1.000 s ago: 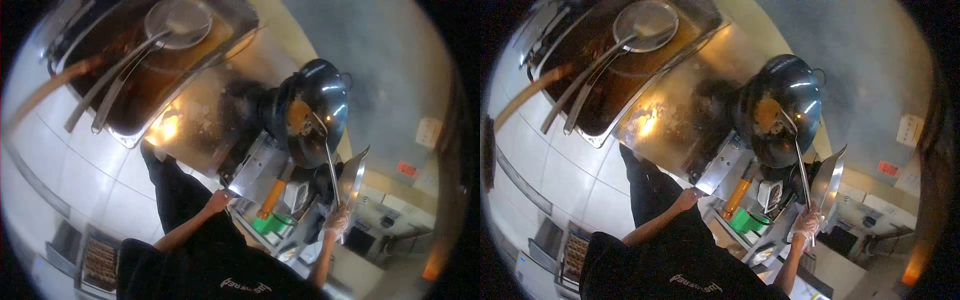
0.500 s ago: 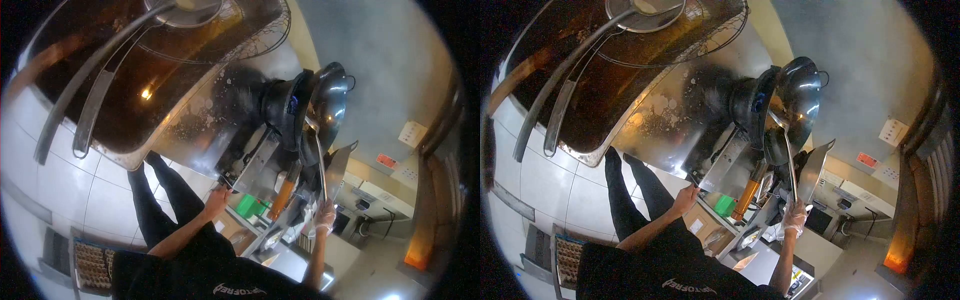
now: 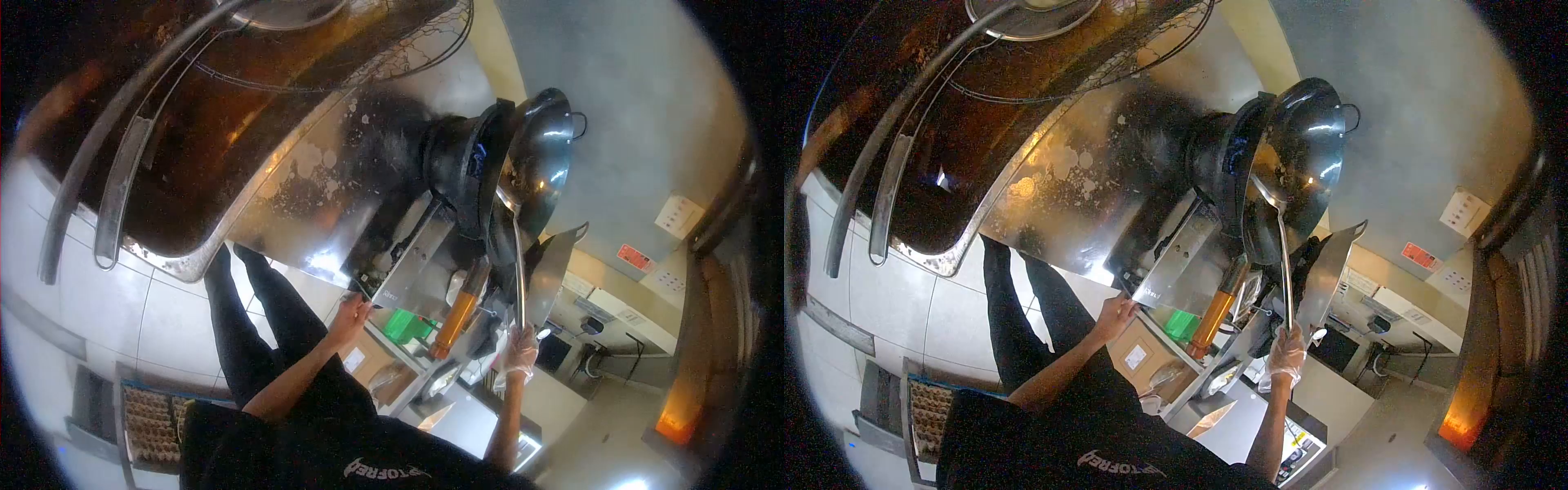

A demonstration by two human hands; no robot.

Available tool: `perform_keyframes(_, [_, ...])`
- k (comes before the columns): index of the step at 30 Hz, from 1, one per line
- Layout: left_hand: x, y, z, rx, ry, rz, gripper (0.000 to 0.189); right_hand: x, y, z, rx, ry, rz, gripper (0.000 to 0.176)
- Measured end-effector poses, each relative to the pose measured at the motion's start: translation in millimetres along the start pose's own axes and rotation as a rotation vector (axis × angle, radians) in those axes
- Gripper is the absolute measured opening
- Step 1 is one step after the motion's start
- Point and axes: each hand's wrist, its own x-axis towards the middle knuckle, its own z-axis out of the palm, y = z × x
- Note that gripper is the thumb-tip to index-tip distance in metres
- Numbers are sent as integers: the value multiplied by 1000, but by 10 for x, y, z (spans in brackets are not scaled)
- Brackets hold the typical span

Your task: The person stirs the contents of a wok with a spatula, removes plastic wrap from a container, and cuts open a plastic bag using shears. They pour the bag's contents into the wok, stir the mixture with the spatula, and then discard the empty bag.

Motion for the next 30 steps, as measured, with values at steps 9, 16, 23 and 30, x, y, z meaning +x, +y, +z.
perform_keyframes(9, [13,115,-50,20,0,30,30,0,101,139,104,18,-13,26])
perform_keyframes(16, [21,190,-40,-21,24,12,35,28,238,243,68,12,-29,25])
perform_keyframes(23, [21,-39,-33,15,-26,-50,33,12,112,192,-40,-36,69,25])
perform_keyframes(30, [-13,-104,-1,285,84,128,25,29,156,230,21,10,-29,21])
